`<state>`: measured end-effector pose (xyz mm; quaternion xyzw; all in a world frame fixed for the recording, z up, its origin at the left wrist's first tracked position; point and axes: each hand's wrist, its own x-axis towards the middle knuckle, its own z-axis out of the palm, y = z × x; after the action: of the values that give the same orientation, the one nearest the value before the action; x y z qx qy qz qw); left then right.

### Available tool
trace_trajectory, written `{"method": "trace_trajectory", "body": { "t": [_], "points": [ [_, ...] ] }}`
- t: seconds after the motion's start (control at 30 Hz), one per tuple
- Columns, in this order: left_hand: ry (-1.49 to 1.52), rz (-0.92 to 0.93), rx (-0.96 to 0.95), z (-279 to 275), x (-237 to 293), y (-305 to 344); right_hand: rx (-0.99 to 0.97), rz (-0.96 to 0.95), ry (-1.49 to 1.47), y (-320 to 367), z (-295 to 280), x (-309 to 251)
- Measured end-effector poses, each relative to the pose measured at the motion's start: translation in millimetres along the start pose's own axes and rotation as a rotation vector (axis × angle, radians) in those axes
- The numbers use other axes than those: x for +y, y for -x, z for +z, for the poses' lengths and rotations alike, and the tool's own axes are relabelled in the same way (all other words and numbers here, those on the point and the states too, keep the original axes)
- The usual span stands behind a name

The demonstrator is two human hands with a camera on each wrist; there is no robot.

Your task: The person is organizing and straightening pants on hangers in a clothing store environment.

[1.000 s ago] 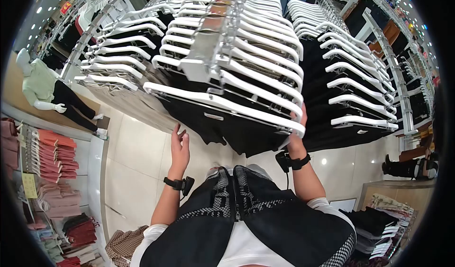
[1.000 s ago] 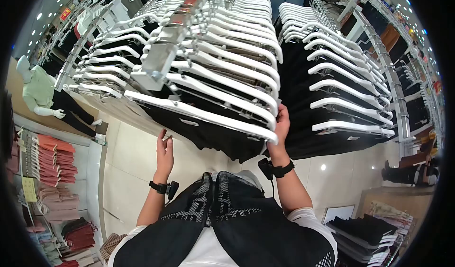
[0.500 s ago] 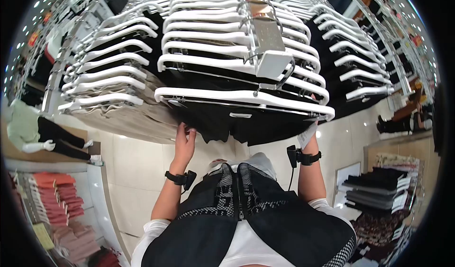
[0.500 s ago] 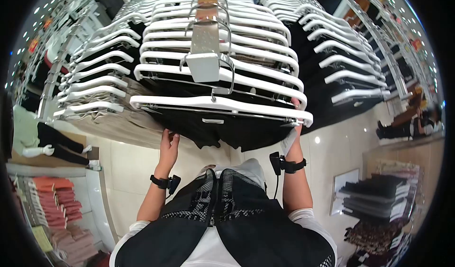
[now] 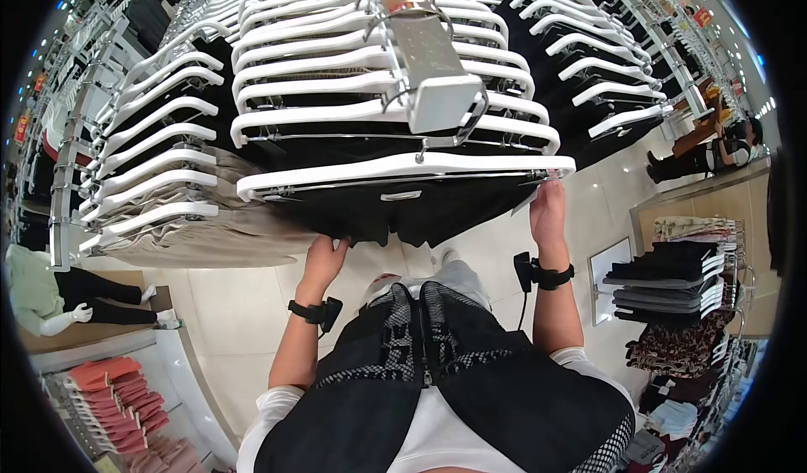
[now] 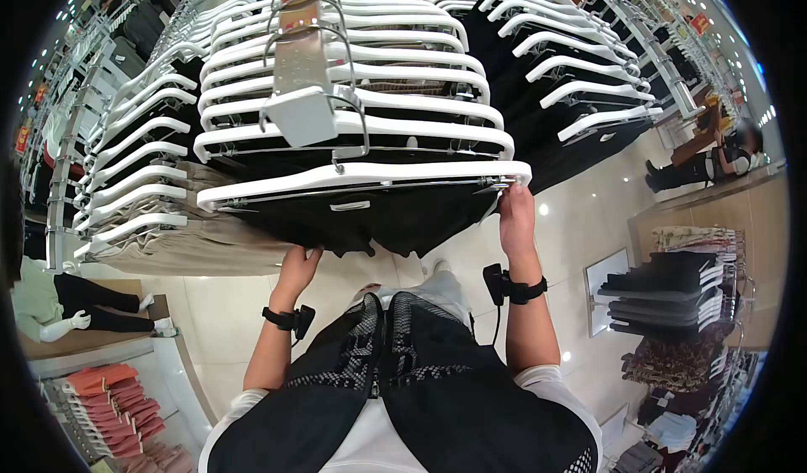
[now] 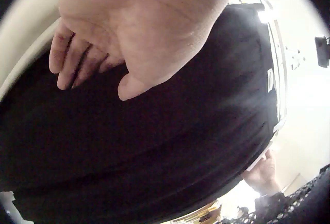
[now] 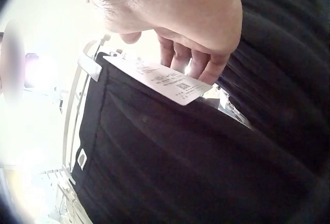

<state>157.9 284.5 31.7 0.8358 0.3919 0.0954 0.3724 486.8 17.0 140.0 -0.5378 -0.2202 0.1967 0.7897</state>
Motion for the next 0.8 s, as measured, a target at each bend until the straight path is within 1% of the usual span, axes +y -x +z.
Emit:
{"method": "trace_trajectory", "body": {
  "t": [0.03,0.07,0.13,0.2,0.23,0.33,0.4,0.43,0.47,0.5,0.57,0.6,0.63,0.7,0.73,0.77,0.8],
  "points": [
    [-0.081,0.034,0.008,4,-5,-1,-0.019,-0.015,0.019,-1,-3,4],
    [-0.083,-0.012,-0.026,7,-8,0,-0.047,-0.05,0.089,-3,-5,6],
    [-0.088,-0.106,-0.089,-9,27,5,-0.121,-0.092,0.162,-9,7,-9],
    [-0.001,-0.256,-0.157,-14,46,6,-0.172,-0.13,0.286,-18,6,-18],
    [0.045,-0.331,-0.19,-12,53,5,-0.194,-0.112,0.269,-23,4,-22],
    [0.064,-0.382,-0.202,-2,68,0,-0.274,-0.077,0.262,-36,-5,-33],
    [0.102,-0.223,0.014,34,38,-6,-0.401,-0.059,0.317,-44,-16,-41],
    [0.117,-0.145,0.125,46,42,-7,-0.466,-0.056,0.339,-49,-23,-43],
    [0.283,-0.119,0.271,59,47,-6,-0.557,-0.039,0.34,-54,-29,-45],
    [0.34,-0.132,0.308,65,60,-5,-0.666,0.004,0.336,-60,-36,-44],
    [0.449,-0.15,0.379,77,84,-6,-0.804,0.025,0.378,-66,-45,-42],
    [0.439,-0.178,0.364,85,87,-7,-0.872,0.034,0.372,-69,-50,-39],
    [0.351,-0.168,0.404,97,92,-7,-0.913,0.041,0.378,-74,-56,-37],
    [-0.01,-0.275,0.273,109,101,-3,-0.934,0.095,0.321,-79,-66,-39],
    [-0.197,-0.372,0.163,103,132,-1,-0.988,0.12,0.314,-83,-73,-37],
    [-0.313,-0.438,0.06,110,136,-1,-1.041,0.145,0.307,-87,-79,-34],
    [-0.311,-0.436,0.022,115,145,3,-1.094,0.171,0.299,-90,-85,-33]
  ]
}}
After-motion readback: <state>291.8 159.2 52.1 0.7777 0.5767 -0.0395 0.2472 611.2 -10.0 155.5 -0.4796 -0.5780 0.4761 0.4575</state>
